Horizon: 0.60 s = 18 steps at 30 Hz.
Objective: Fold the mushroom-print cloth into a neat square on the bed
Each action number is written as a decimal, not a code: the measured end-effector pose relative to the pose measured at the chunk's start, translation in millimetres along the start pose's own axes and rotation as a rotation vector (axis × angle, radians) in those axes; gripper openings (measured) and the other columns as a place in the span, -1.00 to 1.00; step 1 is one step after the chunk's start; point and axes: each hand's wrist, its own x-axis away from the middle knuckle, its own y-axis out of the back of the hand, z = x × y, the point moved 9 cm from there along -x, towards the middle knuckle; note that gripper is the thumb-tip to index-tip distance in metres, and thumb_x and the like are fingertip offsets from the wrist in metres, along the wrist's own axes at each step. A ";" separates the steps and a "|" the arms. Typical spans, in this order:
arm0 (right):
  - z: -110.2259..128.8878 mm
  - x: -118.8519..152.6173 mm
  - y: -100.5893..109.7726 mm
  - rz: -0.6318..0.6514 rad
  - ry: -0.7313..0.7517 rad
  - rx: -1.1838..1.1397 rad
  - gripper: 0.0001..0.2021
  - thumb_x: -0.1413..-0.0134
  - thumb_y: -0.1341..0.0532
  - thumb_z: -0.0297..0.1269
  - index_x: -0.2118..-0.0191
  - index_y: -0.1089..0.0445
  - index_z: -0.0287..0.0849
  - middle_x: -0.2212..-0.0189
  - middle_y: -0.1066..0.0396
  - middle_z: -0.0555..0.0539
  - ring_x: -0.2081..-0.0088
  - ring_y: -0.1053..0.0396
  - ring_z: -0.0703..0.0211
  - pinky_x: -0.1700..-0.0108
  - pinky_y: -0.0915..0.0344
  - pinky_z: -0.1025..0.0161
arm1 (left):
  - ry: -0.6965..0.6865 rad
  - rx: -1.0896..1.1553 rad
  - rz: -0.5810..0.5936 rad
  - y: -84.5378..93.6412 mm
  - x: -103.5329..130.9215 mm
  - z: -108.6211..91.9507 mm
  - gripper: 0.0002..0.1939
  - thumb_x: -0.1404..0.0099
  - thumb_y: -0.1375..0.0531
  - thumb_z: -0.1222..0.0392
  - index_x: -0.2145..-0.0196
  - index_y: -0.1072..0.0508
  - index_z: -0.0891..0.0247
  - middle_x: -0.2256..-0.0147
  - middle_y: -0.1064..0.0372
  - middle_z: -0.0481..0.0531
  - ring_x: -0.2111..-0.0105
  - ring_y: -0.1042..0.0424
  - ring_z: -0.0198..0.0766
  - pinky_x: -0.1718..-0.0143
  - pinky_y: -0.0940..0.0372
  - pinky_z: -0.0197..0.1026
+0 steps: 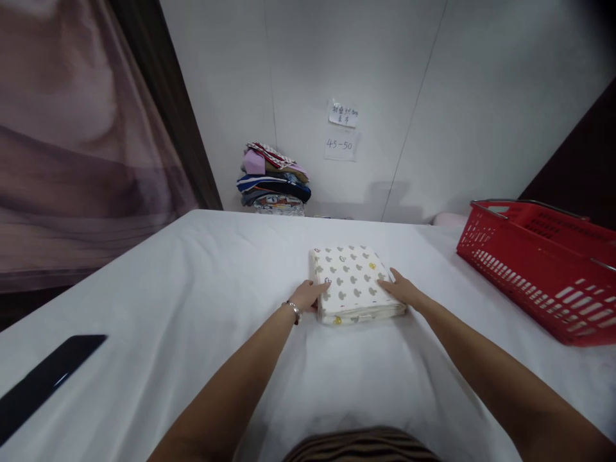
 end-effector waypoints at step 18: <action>57.2 66.6 -0.9 -0.207 0.492 0.220 -0.48 -0.07 -0.09 -0.17 -0.17 -0.15 -0.17 -0.10 -0.20 -0.19 -0.11 -0.15 -0.04 -0.09 -0.12 0.06 | 0.006 0.097 -0.065 -19.2 40.3 22.0 -0.04 -0.02 -0.28 -0.10 -0.21 0.07 0.36 0.05 -0.29 0.34 0.31 -0.43 -0.17 0.47 -0.39 -0.23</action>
